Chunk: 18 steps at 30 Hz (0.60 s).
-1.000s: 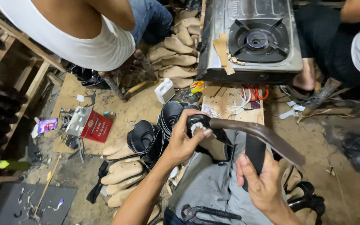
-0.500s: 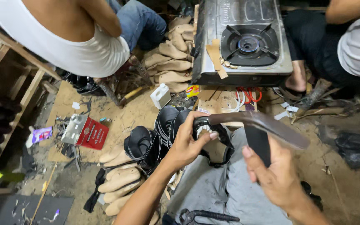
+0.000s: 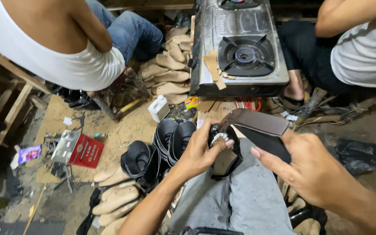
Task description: The person uses a curved metal tool to scrape and smooth the edges of a black shoe sole. They repeatedly rotate the shoe and apply pressure along the perimeter, occasionally inspecting the work. The shoe is held in one hand while the tool is manipulated with the other.
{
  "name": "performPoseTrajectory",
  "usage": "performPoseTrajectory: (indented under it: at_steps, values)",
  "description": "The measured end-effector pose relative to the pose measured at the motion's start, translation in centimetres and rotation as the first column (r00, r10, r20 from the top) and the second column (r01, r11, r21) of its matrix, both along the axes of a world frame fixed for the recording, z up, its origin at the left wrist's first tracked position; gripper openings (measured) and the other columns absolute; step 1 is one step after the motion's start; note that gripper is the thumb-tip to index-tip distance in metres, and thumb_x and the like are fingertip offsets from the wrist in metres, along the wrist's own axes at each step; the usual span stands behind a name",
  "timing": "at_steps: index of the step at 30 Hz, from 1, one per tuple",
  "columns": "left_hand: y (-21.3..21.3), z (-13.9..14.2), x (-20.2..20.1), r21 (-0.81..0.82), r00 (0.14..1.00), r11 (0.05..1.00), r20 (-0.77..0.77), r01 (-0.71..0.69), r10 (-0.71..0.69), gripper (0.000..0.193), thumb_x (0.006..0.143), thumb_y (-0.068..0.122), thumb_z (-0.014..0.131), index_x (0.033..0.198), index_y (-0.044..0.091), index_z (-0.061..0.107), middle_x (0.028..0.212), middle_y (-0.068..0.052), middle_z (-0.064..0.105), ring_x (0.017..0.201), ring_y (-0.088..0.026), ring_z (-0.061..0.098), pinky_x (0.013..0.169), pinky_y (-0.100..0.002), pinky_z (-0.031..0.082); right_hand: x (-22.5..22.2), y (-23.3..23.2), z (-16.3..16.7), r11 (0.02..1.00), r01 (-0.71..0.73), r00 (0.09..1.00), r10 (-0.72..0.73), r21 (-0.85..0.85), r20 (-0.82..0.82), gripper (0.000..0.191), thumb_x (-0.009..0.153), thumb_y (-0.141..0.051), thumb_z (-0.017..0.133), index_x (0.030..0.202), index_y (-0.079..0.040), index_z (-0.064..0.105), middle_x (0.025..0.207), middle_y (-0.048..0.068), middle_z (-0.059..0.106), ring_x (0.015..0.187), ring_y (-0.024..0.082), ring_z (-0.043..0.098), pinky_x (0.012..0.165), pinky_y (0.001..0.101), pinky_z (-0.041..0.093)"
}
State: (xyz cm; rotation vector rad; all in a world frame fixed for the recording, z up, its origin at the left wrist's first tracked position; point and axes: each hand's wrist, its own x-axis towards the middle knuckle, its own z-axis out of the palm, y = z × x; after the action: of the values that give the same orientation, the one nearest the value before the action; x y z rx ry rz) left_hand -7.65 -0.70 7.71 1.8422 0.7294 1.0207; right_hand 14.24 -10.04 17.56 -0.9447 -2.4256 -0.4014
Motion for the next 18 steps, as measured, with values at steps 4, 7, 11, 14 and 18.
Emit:
performPoseTrajectory:
  at_steps: [4, 7, 11, 14, 18]
  values:
    - [0.2, 0.0, 0.5, 0.020, 0.997, 0.999, 0.058, 0.041, -0.042, 0.041, 0.092, 0.013, 0.074, 0.126, 0.002, 0.054, 0.099, -0.010, 0.069, 0.087, -0.020, 0.064, 0.079, -0.033, 0.052, 0.0, 0.2, -0.2, 0.768, 0.321, 0.905, -0.421, -0.555, -0.059, 0.032, 0.085, -0.021, 0.070, 0.114, -0.009, 0.064, 0.074, 0.016, 0.070, 0.065, 0.035, 0.068, 0.060, 0.0418, 0.051]
    - [0.5, -0.6, 0.7, 0.022, 1.000, 1.000, -0.029, 0.001, 0.000, 0.041, 0.091, 0.013, 0.076, 0.124, 0.002, 0.053, 0.101, -0.013, 0.067, 0.084, -0.023, 0.061, 0.074, -0.035, 0.051, -0.3, 0.0, -0.9, 0.655, 0.275, 0.833, -0.528, -0.704, -0.167, 0.033, 0.083, -0.025, 0.078, 0.110, -0.011, 0.064, 0.074, 0.014, 0.071, 0.066, 0.033, 0.072, 0.060, 0.0401, 0.053]
    - [1.2, -1.5, 1.0, 0.094, 0.999, 0.995, 0.043, 0.009, -0.013, 0.040, 0.093, 0.009, 0.069, 0.128, 0.002, 0.051, 0.106, -0.013, 0.067, 0.093, -0.024, 0.065, 0.083, -0.036, 0.053, -0.7, -0.1, -2.1, 0.838, 0.154, 0.887, -0.351, -0.523, -0.300, 0.040, 0.070, -0.011, 0.074, 0.107, -0.006, 0.058, 0.080, 0.016, 0.071, 0.069, 0.037, 0.071, 0.056, 0.0418, 0.052]
    - [1.7, -1.7, 1.1, 0.152, 0.998, 0.988, 0.061, 0.001, -0.010, 0.039, 0.094, 0.010, 0.068, 0.127, 0.001, 0.050, 0.105, -0.013, 0.068, 0.095, -0.024, 0.066, 0.085, -0.036, 0.054, -0.9, -0.1, -3.2, 0.843, 0.254, 0.896, -0.389, -0.474, -0.212, 0.039, 0.073, -0.015, 0.081, 0.103, -0.005, 0.058, 0.076, 0.015, 0.068, 0.067, 0.039, 0.068, 0.056, 0.0445, 0.051]
    - [2.1, -1.4, 1.1, 0.025, 0.997, 0.999, 0.065, 0.027, -0.028, 0.037, 0.092, 0.014, 0.072, 0.122, 0.003, 0.054, 0.097, -0.011, 0.071, 0.091, -0.021, 0.071, 0.084, -0.035, 0.056, -1.5, -0.4, -5.5, 0.945, 0.188, 0.784, -0.309, -0.268, -0.539, 0.031, 0.082, -0.016, 0.077, 0.106, -0.004, 0.060, 0.075, 0.010, 0.066, 0.056, 0.024, 0.066, 0.054, 0.0371, 0.050]
